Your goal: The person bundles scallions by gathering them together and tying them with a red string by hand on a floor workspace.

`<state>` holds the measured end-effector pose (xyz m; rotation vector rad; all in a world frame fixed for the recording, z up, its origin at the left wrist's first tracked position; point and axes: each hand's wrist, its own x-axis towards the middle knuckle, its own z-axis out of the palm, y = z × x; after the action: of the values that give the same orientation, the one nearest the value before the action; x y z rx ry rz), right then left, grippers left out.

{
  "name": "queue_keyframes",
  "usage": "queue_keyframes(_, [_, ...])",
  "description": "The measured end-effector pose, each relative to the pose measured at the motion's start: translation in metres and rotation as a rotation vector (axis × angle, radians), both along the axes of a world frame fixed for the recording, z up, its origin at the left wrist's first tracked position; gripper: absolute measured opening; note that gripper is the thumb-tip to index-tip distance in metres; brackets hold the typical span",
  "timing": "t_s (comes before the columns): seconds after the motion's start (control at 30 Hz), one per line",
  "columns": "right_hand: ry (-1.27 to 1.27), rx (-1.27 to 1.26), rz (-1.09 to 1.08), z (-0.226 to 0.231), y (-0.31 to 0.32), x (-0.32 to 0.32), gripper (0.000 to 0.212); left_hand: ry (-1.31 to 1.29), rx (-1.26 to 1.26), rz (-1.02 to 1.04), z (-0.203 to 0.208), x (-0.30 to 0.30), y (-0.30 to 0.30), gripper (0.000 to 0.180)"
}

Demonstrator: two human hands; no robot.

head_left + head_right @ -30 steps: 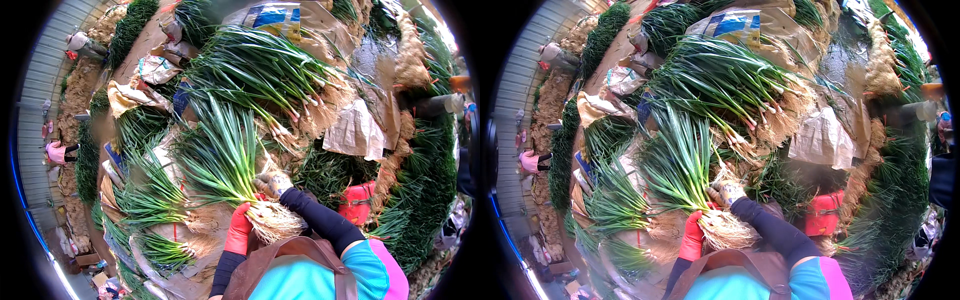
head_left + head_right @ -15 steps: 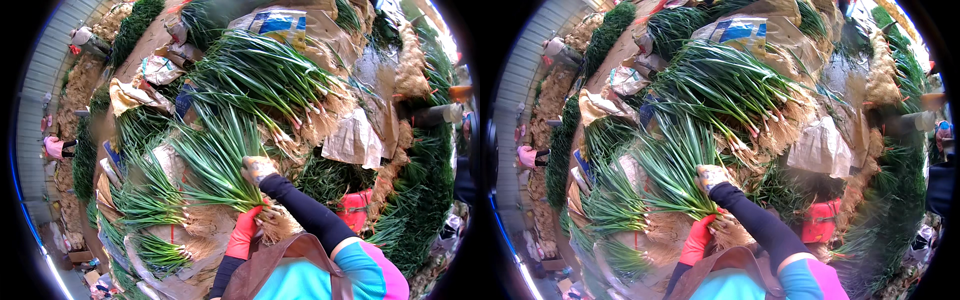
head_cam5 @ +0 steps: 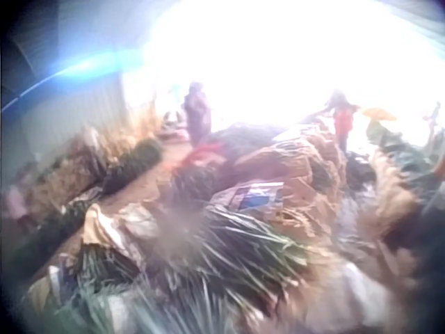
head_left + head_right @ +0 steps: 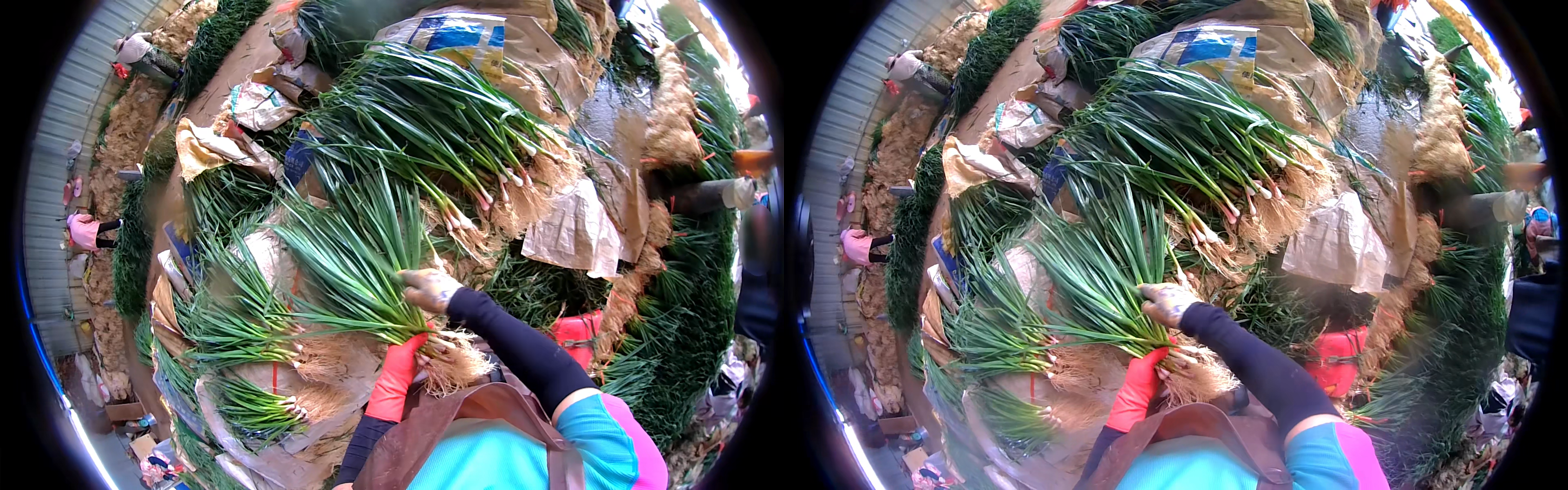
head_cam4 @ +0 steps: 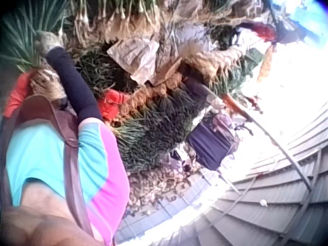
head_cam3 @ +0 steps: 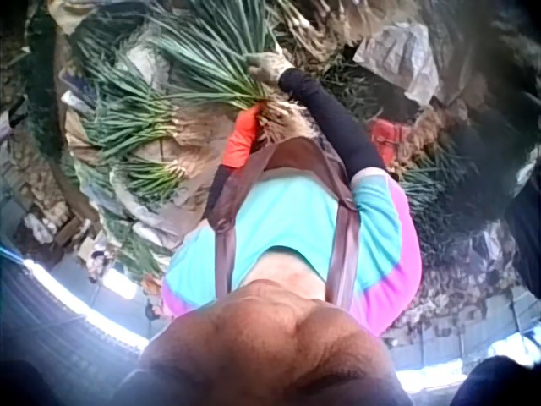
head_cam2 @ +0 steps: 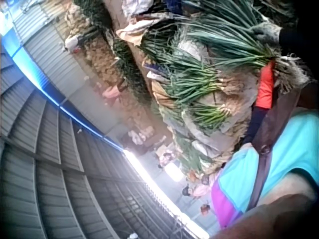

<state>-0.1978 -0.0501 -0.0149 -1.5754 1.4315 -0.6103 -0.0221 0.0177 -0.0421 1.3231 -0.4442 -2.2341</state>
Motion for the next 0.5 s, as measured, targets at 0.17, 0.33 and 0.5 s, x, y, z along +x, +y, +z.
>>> queue_keyframes(0.17, [0.562, 0.263, 0.099, 0.026, -0.031, 0.035, 0.030, -0.299, -0.047, 0.024, -0.002, -0.006, 0.005, 0.010])
queue_keyframes(0.33, [0.529, 0.273, 0.147, 0.012, -0.027, 0.027, 0.022, -0.278, -0.014, -0.092, -0.007, -0.003, 0.005, 0.007])
queue_keyframes(0.5, [0.113, 0.012, 0.021, 0.000, 0.018, 0.025, 0.031, -0.223, -0.078, -0.130, -0.027, 0.017, 0.012, 0.019])
